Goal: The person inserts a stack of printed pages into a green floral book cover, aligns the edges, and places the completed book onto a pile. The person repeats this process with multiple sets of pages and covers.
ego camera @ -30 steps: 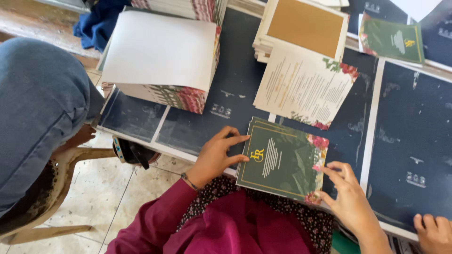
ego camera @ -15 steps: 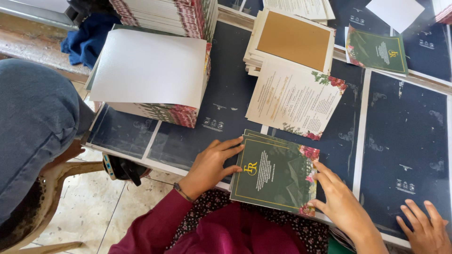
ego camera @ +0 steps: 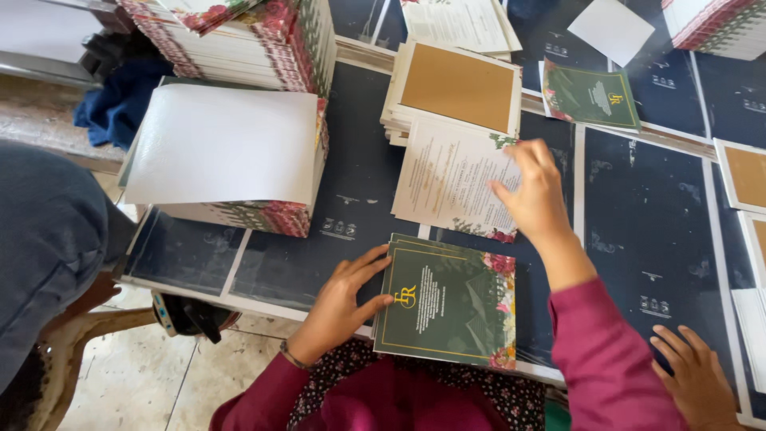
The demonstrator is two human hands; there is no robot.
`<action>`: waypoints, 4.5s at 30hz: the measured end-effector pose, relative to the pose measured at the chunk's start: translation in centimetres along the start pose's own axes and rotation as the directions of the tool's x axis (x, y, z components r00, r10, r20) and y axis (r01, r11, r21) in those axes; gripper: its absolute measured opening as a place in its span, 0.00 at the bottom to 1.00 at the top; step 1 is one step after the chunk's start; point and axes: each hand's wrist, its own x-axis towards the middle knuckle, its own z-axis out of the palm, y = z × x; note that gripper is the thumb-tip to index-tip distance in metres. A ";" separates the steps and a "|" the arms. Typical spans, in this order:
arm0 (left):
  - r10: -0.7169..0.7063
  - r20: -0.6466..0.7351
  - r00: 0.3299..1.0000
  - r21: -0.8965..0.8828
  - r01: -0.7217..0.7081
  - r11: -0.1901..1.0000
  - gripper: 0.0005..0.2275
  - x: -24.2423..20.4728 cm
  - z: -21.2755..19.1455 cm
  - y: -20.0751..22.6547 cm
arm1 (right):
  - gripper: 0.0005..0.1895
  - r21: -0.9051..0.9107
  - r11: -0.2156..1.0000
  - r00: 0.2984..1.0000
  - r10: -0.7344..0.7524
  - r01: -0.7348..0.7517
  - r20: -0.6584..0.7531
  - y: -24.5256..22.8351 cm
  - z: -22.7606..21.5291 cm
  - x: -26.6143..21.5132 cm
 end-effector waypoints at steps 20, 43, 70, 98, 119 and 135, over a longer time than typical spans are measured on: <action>0.411 -0.336 0.847 0.750 -0.023 0.661 0.07 0.0 -18.7 -0.1 | 0.10 0.157 0.965 0.977 -0.206 0.212 -0.051 -8.9 -8.4 -3.8; 0.406 -0.214 0.889 0.373 -0.309 0.875 0.06 3.6 -12.0 17.5 | 0.26 0.364 0.930 0.963 0.145 -0.055 -0.225 -17.8 -10.8 -14.6; -0.158 -0.140 0.977 -0.013 0.158 0.987 0.12 -2.3 1.9 1.8 | 0.04 0.745 0.346 0.699 0.681 -0.571 0.219 -7.7 -6.9 -24.7; -0.006 -0.367 0.930 0.012 0.012 1.000 0.09 -3.8 4.2 -0.2 | 0.07 0.728 0.393 0.720 0.666 -0.562 0.195 -2.8 -1.8 -27.2; 0.056 -0.417 0.907 0.006 -0.058 0.998 0.13 -4.0 4.8 -0.2 | 0.11 0.543 0.628 0.796 0.589 -0.558 0.137 -3.3 -2.3 -27.9; 0.082 -0.138 0.987 0.164 -0.059 0.985 0.19 1.5 1.9 -2.1 | 0.26 -0.243 0.914 0.705 0.406 -0.325 0.582 -3.9 -6.3 -18.8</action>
